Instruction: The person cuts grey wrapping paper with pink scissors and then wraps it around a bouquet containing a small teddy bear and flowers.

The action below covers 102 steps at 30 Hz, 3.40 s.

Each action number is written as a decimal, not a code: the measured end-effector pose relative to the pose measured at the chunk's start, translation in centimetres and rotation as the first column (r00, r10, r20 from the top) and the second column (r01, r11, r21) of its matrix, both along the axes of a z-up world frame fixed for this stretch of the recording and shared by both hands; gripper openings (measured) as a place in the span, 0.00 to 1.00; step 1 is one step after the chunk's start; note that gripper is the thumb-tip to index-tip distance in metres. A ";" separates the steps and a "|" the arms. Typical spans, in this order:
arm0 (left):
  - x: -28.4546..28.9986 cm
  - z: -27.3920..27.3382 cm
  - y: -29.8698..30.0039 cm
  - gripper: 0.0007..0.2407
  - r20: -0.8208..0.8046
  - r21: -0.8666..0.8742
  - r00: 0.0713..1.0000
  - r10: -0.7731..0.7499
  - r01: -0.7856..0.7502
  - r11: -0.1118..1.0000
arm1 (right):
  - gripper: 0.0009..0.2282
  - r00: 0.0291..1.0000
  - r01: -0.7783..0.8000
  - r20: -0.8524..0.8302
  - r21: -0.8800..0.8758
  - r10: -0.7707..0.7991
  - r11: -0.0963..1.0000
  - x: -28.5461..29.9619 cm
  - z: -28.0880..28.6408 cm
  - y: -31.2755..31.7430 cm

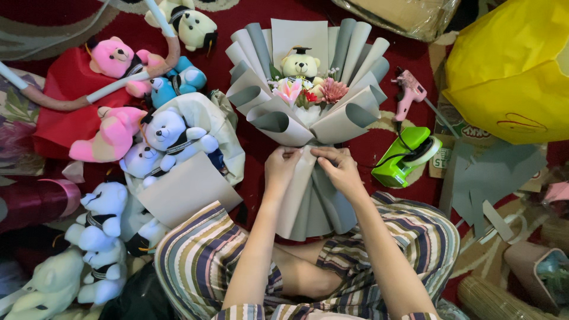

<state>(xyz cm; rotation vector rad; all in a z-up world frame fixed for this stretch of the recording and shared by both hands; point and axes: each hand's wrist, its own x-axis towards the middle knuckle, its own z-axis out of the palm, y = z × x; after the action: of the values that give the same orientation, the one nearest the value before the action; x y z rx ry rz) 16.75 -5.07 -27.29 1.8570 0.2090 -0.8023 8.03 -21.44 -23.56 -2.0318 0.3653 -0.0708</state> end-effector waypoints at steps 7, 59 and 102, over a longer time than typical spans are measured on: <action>-2.6 3.7 0.2 0.05 0.616 0.056 0.785 -0.065 0.039 0.998 | 0.12 0.999 -0.034 -0.017 -0.029 0.033 0.999 0.0 -0.5 -0.4; -4.5 3.5 1.4 0.17 0.665 0.023 0.737 -0.124 0.146 0.989 | 0.10 0.993 -0.002 -0.099 -0.587 -0.069 0.810 -0.4 -0.9 2.8; -0.5 4.7 2.6 0.14 0.081 0.026 0.978 -0.191 0.189 0.982 | 0.15 0.978 -0.204 -0.150 -0.591 0.142 0.781 -0.5 3.5 4.4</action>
<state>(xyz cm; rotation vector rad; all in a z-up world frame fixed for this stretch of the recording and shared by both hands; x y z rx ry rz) 16.21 -2.43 -22.54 1.9434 -0.0147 -0.8529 7.52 -17.07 -20.03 -2.7098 0.2257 0.0334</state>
